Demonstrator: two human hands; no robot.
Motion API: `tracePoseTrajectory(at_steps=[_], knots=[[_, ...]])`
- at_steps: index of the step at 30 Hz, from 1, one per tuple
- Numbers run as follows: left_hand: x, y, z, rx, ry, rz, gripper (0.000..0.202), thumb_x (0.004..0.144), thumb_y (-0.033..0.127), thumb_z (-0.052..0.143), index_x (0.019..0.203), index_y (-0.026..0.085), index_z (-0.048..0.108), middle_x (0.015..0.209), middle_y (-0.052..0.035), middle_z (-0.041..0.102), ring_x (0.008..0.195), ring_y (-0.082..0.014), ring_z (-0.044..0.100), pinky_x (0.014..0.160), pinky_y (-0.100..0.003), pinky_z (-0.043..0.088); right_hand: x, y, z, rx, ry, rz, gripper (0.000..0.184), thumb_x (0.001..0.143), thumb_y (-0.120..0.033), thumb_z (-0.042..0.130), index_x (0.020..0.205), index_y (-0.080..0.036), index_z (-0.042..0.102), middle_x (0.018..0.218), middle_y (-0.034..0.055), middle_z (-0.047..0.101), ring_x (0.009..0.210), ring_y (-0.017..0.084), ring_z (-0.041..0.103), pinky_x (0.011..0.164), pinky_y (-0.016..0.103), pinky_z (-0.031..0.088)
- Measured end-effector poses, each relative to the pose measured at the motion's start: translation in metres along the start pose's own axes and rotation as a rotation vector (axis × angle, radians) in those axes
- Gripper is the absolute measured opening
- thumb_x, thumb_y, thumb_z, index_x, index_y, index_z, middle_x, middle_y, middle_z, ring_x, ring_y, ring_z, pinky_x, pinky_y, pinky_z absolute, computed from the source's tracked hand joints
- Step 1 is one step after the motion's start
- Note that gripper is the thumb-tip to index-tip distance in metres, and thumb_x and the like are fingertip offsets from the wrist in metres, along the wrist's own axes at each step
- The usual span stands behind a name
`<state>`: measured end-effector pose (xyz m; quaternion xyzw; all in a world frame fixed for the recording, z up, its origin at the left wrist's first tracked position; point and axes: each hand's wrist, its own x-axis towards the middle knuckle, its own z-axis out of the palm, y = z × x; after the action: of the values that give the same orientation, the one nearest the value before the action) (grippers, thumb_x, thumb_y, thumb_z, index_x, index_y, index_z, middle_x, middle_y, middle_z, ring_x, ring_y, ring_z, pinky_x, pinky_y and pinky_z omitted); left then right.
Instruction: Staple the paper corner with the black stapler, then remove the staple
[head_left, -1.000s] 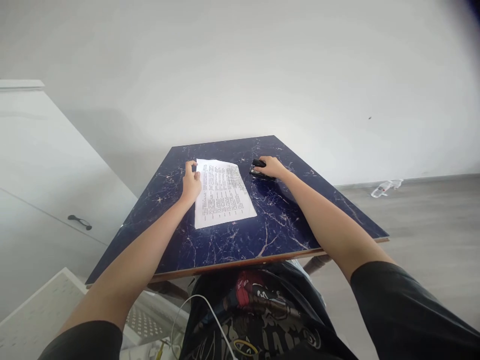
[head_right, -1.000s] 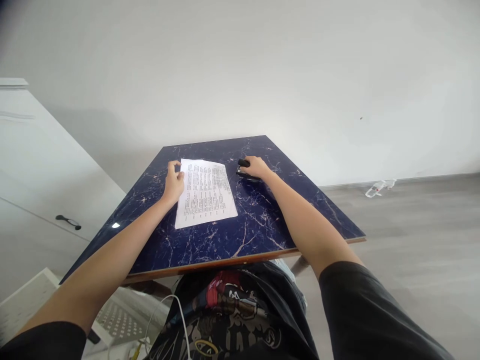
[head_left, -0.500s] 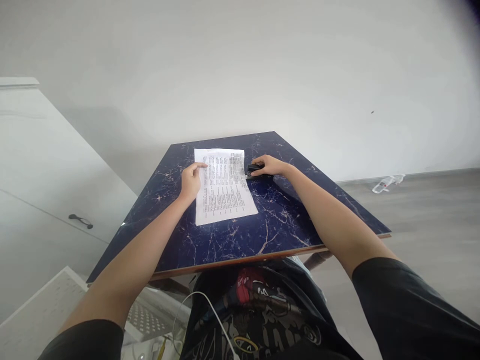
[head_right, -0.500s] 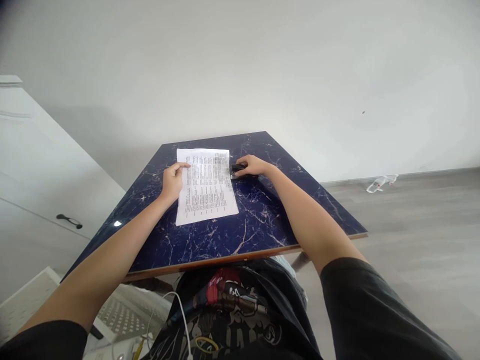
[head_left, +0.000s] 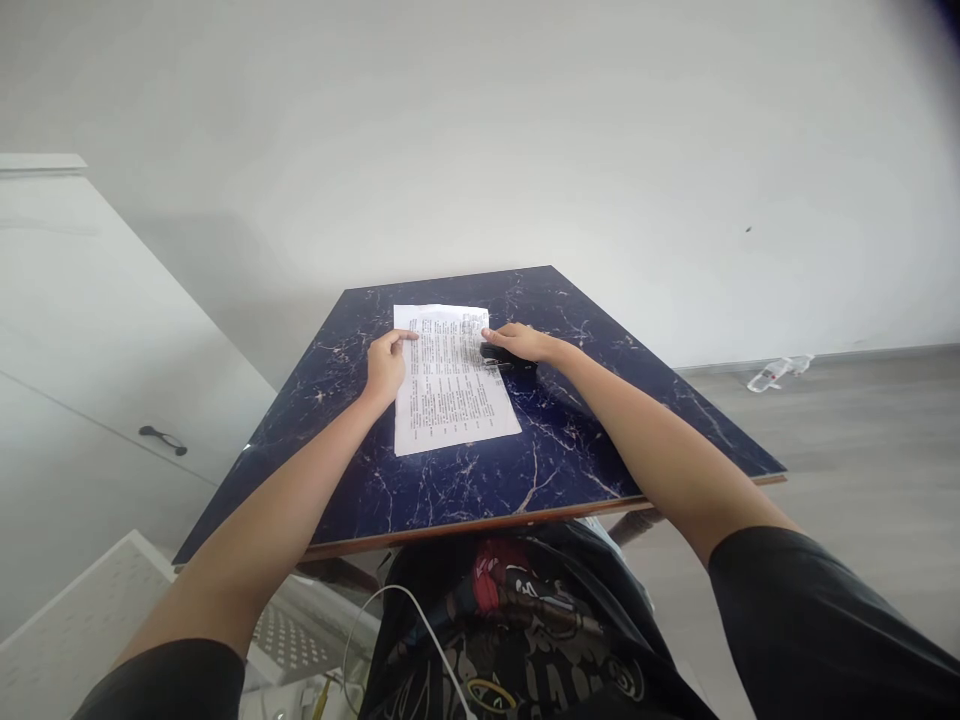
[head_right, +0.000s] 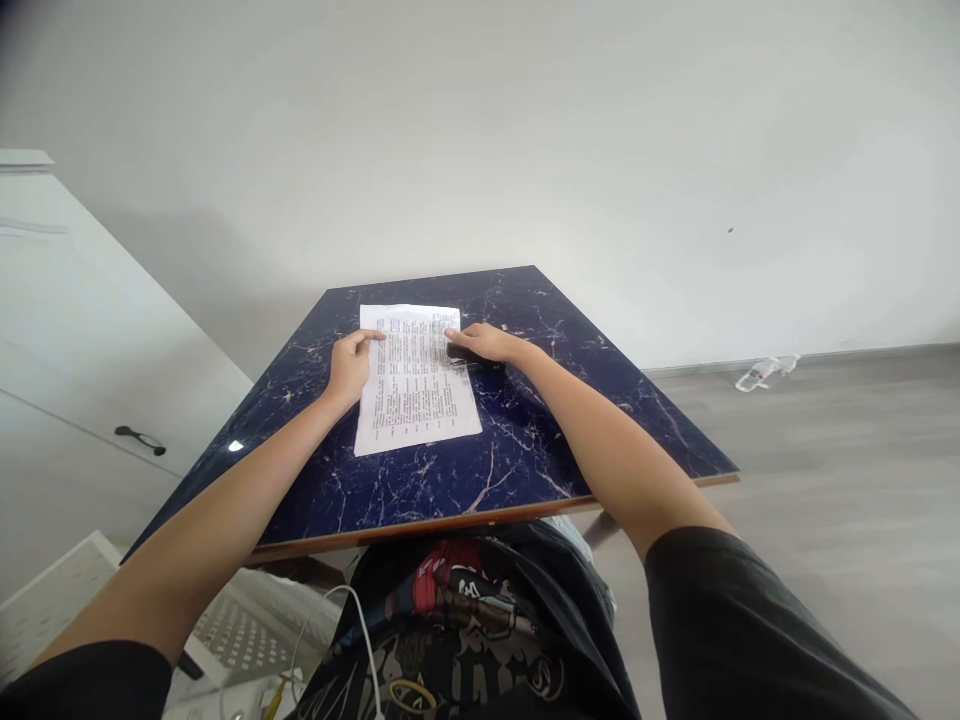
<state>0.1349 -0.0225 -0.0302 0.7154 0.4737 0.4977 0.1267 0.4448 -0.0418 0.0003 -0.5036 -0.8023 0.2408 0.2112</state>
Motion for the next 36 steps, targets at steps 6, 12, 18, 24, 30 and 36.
tracePoseTrajectory(at_steps=[6, 12, 18, 24, 30, 36], knots=[[0.0, 0.001, -0.002, 0.0, 0.012, -0.011, 0.035, 0.095, 0.016, 0.044, 0.096, 0.02, 0.079, 0.092, -0.0056, 0.076, 0.089, -0.0248, 0.069, 0.085, -0.036, 0.051, 0.012, 0.008, 0.006, -0.1, 0.133, 0.162, 0.07, 0.101, -0.078, 0.033, 0.059, -0.022, 0.042, 0.066, 0.0094, 0.055, 0.068, 0.025, 0.058, 0.072, 0.04, 0.046], [0.001, -0.002, -0.001, -0.018, 0.016, -0.004, 0.036, 0.095, 0.017, 0.044, 0.095, 0.02, 0.079, 0.096, -0.0057, 0.077, 0.085, -0.0238, 0.067, 0.084, -0.037, 0.05, 0.011, 0.012, 0.005, -0.12, 0.159, 0.17, 0.064, 0.103, -0.07, 0.035, 0.06, -0.022, 0.043, 0.068, 0.0093, 0.057, 0.066, 0.024, 0.057, 0.068, 0.038, 0.045], [0.0, -0.002, -0.002, -0.001, 0.007, -0.016, 0.036, 0.096, 0.016, 0.043, 0.097, 0.019, 0.079, 0.1, -0.0059, 0.078, 0.087, -0.0236, 0.067, 0.084, -0.036, 0.05, 0.011, 0.006, 0.013, -0.131, 0.166, 0.097, 0.065, 0.103, -0.072, 0.032, 0.061, -0.022, 0.04, 0.063, 0.0061, 0.053, 0.06, 0.021, 0.053, 0.066, 0.037, 0.044], [0.0, -0.001, -0.001, -0.031, 0.021, -0.002, 0.035, 0.095, 0.014, 0.044, 0.095, 0.019, 0.079, 0.099, -0.0056, 0.078, 0.086, -0.0229, 0.067, 0.086, -0.036, 0.05, 0.014, 0.003, 0.019, -0.167, 0.187, 0.069, 0.067, 0.104, -0.071, 0.03, 0.062, -0.022, 0.046, 0.064, 0.0068, 0.054, 0.062, 0.022, 0.055, 0.068, 0.037, 0.042], [0.0, -0.001, 0.0, -0.031, 0.021, -0.024, 0.035, 0.096, 0.015, 0.044, 0.095, 0.019, 0.079, 0.095, -0.0059, 0.077, 0.081, -0.0224, 0.065, 0.081, -0.036, 0.05, 0.014, -0.001, 0.023, -0.245, 0.174, 0.064, 0.069, 0.106, -0.069, 0.025, 0.064, -0.022, 0.054, 0.067, 0.0101, 0.058, 0.066, 0.025, 0.058, 0.069, 0.038, 0.042], [0.0, -0.002, 0.0, -0.017, 0.021, -0.038, 0.036, 0.096, 0.019, 0.045, 0.096, 0.021, 0.08, 0.086, -0.0051, 0.074, 0.074, -0.0218, 0.063, 0.076, -0.036, 0.049, 0.013, -0.01, 0.023, -0.356, 0.132, 0.079, 0.066, 0.109, -0.058, 0.025, 0.071, -0.02, 0.064, 0.08, 0.0159, 0.067, 0.079, 0.031, 0.065, 0.076, 0.042, 0.046]])
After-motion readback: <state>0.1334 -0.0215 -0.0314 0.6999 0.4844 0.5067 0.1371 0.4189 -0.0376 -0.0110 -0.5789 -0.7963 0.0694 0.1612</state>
